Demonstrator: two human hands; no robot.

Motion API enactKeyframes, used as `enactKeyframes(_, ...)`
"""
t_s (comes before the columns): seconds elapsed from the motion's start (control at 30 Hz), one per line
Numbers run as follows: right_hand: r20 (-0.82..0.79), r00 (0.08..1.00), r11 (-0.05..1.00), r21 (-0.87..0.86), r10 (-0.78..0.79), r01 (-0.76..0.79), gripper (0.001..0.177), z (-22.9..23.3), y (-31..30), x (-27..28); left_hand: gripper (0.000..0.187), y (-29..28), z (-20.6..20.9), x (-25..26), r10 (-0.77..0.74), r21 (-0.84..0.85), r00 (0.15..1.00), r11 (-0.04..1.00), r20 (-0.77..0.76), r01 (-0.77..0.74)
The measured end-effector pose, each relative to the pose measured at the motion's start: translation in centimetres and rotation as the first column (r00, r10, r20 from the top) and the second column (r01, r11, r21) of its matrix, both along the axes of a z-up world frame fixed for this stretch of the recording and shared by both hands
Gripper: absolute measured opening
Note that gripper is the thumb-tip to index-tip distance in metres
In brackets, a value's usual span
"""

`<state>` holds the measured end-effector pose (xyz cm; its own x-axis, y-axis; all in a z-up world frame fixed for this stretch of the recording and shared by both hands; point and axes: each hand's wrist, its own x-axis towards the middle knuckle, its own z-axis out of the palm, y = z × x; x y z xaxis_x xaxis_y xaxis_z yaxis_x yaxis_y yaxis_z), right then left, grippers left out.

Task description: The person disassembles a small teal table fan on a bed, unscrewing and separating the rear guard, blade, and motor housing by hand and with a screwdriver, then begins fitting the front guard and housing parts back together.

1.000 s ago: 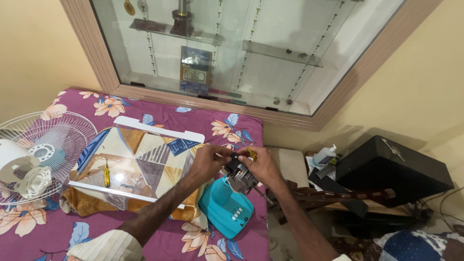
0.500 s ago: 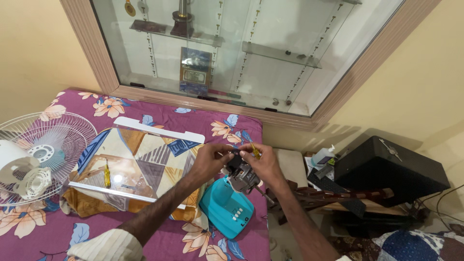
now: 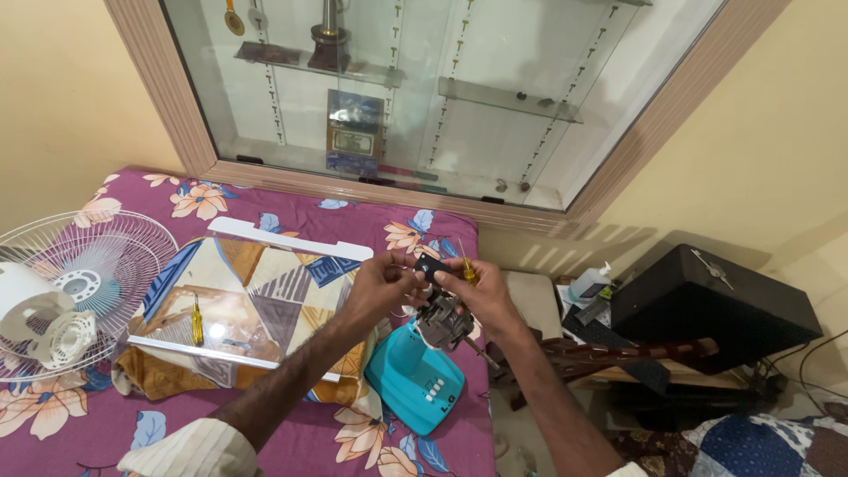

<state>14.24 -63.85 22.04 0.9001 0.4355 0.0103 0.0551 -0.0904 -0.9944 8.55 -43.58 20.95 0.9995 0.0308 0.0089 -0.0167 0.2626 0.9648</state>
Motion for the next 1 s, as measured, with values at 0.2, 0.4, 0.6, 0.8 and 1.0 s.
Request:
enactKeyframes(0.2, 0.007, 0.997, 0.978, -0.194, 0.083, -0.08, 0.03, -0.2, -0.6, 0.8, 0.035, 0.5, 0.3, -0.7, 0.087, 0.21, 0.981, 0.976, -0.174, -0.049)
enactKeyframes(0.4, 0.226, 0.973, 0.957, -0.288, 0.04, 0.027, 0.026, -0.8, 0.0, 1.4, 0.028, 0.6, -1.6, -0.1, 0.082, 0.403, 0.996, 0.911, 0.028, -0.086)
enactKeyframes(0.6, 0.389, 0.917, 0.91, -0.405, 0.085, 0.087, 0.024, -0.3, 0.2, 1.3, 0.026, 0.6, -3.1, 0.5, 0.068, 0.477, 0.997, 0.876, 0.04, -0.079)
enactKeyframes(0.8, 0.392, 0.915, 0.904, -0.419, 0.096, 0.085, 0.026, 0.3, 0.6, 0.8, 0.023, 0.5, -3.3, 0.5, 0.07, 0.604, 0.984, 0.782, 0.162, -0.155)
enactKeyframes(1.0, 0.341, 0.938, 0.922, -0.38, 0.059, 0.08, 0.026, 0.2, 0.7, 1.0, 0.024, 0.3, -2.8, 0.7, 0.089, 0.548, 0.99, 0.826, 0.11, -0.135)
